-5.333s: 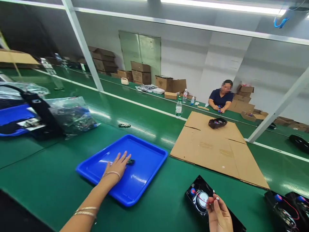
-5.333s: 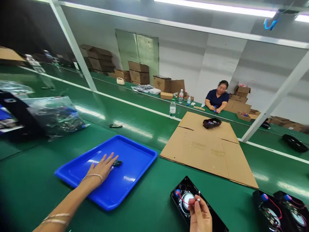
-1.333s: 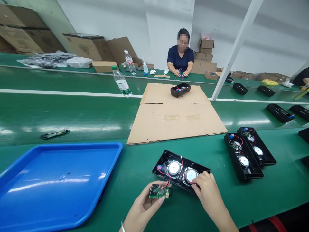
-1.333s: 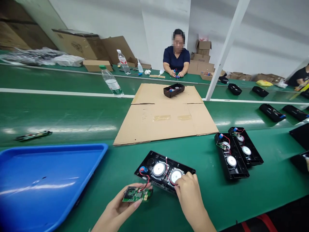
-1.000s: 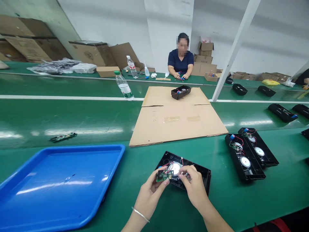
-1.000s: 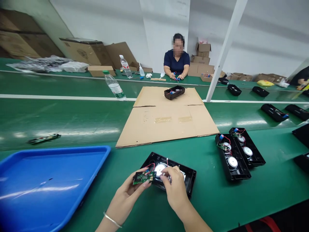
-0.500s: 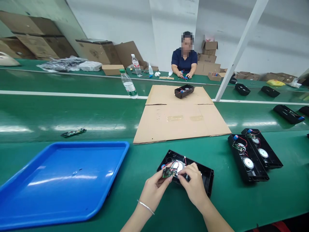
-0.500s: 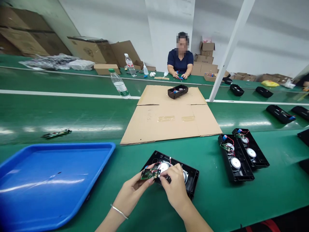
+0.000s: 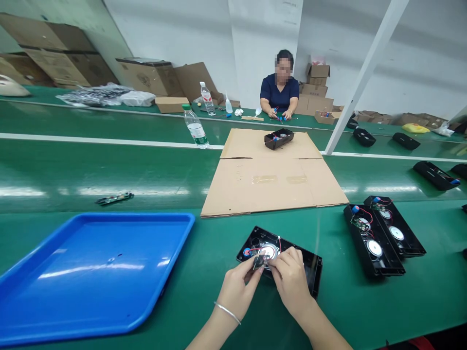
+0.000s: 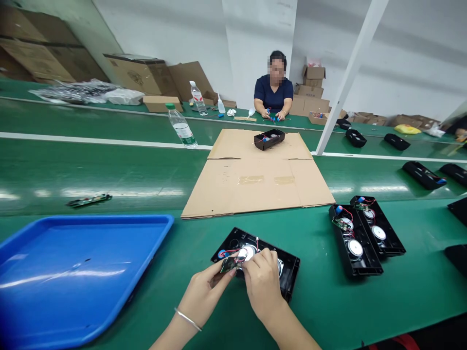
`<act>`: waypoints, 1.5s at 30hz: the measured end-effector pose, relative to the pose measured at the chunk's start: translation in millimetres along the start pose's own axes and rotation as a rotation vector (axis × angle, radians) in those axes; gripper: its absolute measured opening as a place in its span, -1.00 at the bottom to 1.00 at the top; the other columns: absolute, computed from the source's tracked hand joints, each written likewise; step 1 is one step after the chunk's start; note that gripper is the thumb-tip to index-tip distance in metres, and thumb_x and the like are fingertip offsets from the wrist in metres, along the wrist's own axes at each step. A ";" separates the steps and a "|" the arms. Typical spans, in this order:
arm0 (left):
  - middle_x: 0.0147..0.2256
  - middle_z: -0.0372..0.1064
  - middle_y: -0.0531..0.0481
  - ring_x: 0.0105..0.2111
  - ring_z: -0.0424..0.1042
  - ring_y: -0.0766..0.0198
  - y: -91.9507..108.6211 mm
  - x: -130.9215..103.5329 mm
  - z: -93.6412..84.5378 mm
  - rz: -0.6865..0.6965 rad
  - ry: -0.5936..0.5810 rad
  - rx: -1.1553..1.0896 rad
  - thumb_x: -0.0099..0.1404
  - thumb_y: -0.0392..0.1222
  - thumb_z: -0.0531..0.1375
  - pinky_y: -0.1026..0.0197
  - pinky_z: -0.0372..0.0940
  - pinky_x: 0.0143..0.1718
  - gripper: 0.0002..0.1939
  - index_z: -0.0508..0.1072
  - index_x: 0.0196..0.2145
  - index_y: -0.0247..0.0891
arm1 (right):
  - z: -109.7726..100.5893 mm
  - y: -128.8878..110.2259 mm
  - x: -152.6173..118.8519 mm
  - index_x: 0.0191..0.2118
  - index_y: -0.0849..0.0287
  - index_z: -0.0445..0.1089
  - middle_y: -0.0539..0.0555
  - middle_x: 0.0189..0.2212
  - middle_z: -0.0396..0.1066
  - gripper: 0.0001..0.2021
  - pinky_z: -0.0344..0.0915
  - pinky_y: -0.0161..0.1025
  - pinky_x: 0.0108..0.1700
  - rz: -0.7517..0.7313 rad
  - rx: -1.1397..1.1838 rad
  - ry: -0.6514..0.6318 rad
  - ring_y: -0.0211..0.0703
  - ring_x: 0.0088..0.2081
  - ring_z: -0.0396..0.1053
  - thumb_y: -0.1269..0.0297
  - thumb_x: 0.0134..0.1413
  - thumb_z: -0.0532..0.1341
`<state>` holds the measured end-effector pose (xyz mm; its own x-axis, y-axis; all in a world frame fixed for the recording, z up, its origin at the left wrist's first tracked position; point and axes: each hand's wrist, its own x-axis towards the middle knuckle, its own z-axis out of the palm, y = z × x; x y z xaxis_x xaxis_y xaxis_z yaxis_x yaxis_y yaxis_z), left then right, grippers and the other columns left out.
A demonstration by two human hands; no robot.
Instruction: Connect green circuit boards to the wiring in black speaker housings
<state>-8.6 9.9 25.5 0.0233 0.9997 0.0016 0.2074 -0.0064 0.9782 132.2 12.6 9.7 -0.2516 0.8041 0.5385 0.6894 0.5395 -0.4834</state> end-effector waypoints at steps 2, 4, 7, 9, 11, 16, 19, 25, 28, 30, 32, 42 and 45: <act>-0.32 0.56 -0.04 -0.30 0.54 0.08 0.1 0.6 -2.1 0.002 -0.030 0.003 0.11 -0.23 0.14 0.18 0.44 -0.27 -0.74 0.55 -0.24 -0.20 | 0.8 3.0 -0.9 -0.38 0.18 0.32 0.00 -0.51 0.29 -0.87 0.07 -0.24 -0.35 0.080 0.043 -0.019 -0.19 -0.40 0.13 0.48 0.15 0.10; -0.33 0.57 -0.01 -0.31 0.54 0.10 0.6 1.8 -5.0 0.003 -0.063 0.006 0.12 -0.23 0.13 0.19 0.44 -0.27 -0.73 0.55 -0.24 -0.19 | 1.6 5.3 -1.2 -0.27 0.16 0.33 -0.01 -0.49 0.31 -0.90 0.09 -0.25 -0.35 0.166 0.065 -0.080 -0.17 -0.39 0.16 0.48 0.12 0.13; -0.31 0.57 0.01 -0.33 0.54 0.13 1.3 3.7 -7.6 0.004 -0.099 0.003 0.11 -0.22 0.12 0.20 0.45 -0.28 -0.73 0.56 -0.25 -0.17 | 1.6 5.9 0.0 -0.27 0.15 0.33 -0.01 -0.46 0.34 -0.87 0.08 -0.23 -0.32 0.179 0.053 -0.173 -0.16 -0.38 0.16 0.50 0.09 0.15; -0.30 0.56 0.02 -0.35 0.54 0.15 1.1 4.3 -7.0 0.001 -0.104 0.001 0.12 -0.22 0.11 0.20 0.45 -0.28 -0.72 0.55 -0.25 -0.16 | 1.3 4.7 1.1 -0.32 0.16 0.32 -0.01 -0.46 0.34 -0.88 0.06 -0.21 -0.31 0.143 0.023 -0.176 -0.16 -0.38 0.15 0.52 0.10 0.12; -0.29 0.56 0.01 -0.35 0.54 0.15 0.0 4.2 -5.4 -0.006 -0.096 0.003 0.13 -0.21 0.10 0.19 0.45 -0.27 -0.71 0.54 -0.22 -0.17 | 1.2 3.1 2.0 -0.31 0.18 0.31 0.01 -0.45 0.33 -0.86 0.05 -0.21 -0.31 0.125 -0.005 -0.148 -0.15 -0.37 0.15 0.54 0.11 0.08; -0.25 0.55 -0.02 -0.27 0.53 0.11 -2.5 2.7 -2.4 -0.024 -0.103 -0.015 0.15 -0.15 0.07 0.17 0.46 -0.26 -0.69 0.54 -0.22 -0.20 | 2.4 0.9 3.0 -0.34 0.19 0.30 0.03 -0.45 0.30 -0.81 0.06 -0.20 -0.32 0.125 -0.036 -0.137 -0.15 -0.38 0.13 0.57 0.10 0.01; -0.27 0.55 -0.01 -0.29 0.53 0.11 -2.0 1.4 -1.6 -0.030 -0.114 -0.017 0.14 -0.15 0.06 0.17 0.46 -0.28 -0.70 0.54 -0.26 -0.17 | 2.2 1.4 2.3 -0.36 0.18 0.30 0.03 -0.44 0.31 -0.81 0.09 -0.19 -0.31 0.147 -0.042 -0.184 -0.14 -0.37 0.14 0.57 0.10 0.02; -0.35 0.56 -0.01 -0.37 0.54 0.12 -2.1 3.3 -2.7 -0.067 -0.078 -0.018 0.11 -0.12 0.10 0.16 0.47 -0.33 -0.73 0.51 -0.27 -0.19 | -1.2 9.0 3.2 -0.14 0.12 0.30 0.10 -0.24 0.29 -0.80 0.23 -0.16 -0.21 0.363 0.111 -0.140 -0.06 -0.20 0.23 0.39 0.06 0.16; -0.39 0.55 -0.03 -0.37 0.55 0.10 -2.9 7.9 -3.8 -0.100 -0.035 -0.031 0.10 -0.07 0.09 0.16 0.49 -0.41 -0.72 0.45 -0.28 -0.24 | -1.2 14.7 9.1 -0.02 0.17 0.23 0.11 -0.27 0.33 -0.69 0.25 -0.09 -0.20 0.558 0.185 -0.045 -0.04 -0.24 0.28 0.30 0.09 0.11; -0.47 0.53 0.00 -0.43 0.54 0.11 -3.7 11.1 -3.1 -0.107 -0.003 -0.016 0.11 -0.06 0.09 0.18 0.49 -0.47 -0.77 0.40 -0.34 -0.22 | -2.7 16.3 12.7 -0.07 0.19 0.28 0.07 -0.37 0.36 -0.73 0.26 -0.13 -0.25 0.615 0.256 -0.064 -0.08 -0.33 0.30 0.32 0.08 0.09; -0.55 0.49 0.05 -0.50 0.53 0.15 -4.9 13.7 -0.9 -0.099 0.034 0.011 0.12 -0.06 0.09 0.20 0.48 -0.49 -0.85 0.33 -0.43 -0.18 | -6.1 15.1 13.2 -0.21 0.17 0.36 0.05 -0.41 0.37 -0.83 0.27 -0.19 -0.29 0.608 0.320 -0.102 -0.14 -0.38 0.31 0.35 0.07 0.09; -0.62 0.43 0.04 -0.59 0.50 0.16 -11.5 16.6 17.7 -0.089 0.014 0.084 0.07 -0.05 0.11 0.22 0.43 -0.56 -0.82 0.20 -0.56 -0.13 | -5.1 4.3 -8.6 -0.43 0.14 0.39 0.02 -0.48 0.35 -0.84 0.23 -0.22 -0.33 0.335 0.202 -0.041 -0.18 -0.37 0.26 0.41 0.10 0.10; -0.62 0.42 0.05 -0.57 0.50 0.16 -9.2 15.2 17.8 -0.120 -0.022 0.064 0.06 -0.04 0.10 0.21 0.45 -0.57 -0.81 0.19 -0.57 -0.13 | -0.5 6.4 -9.0 -0.44 0.16 0.37 0.01 -0.50 0.34 -0.85 0.20 -0.23 -0.34 0.279 0.131 -0.022 -0.19 -0.40 0.24 0.44 0.08 0.10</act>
<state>7.2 24.7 12.8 0.0157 0.9927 -0.1196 0.2723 0.1109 0.9558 139.3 8.7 2.1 -0.0809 0.9301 0.3582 0.6412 0.3237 -0.6957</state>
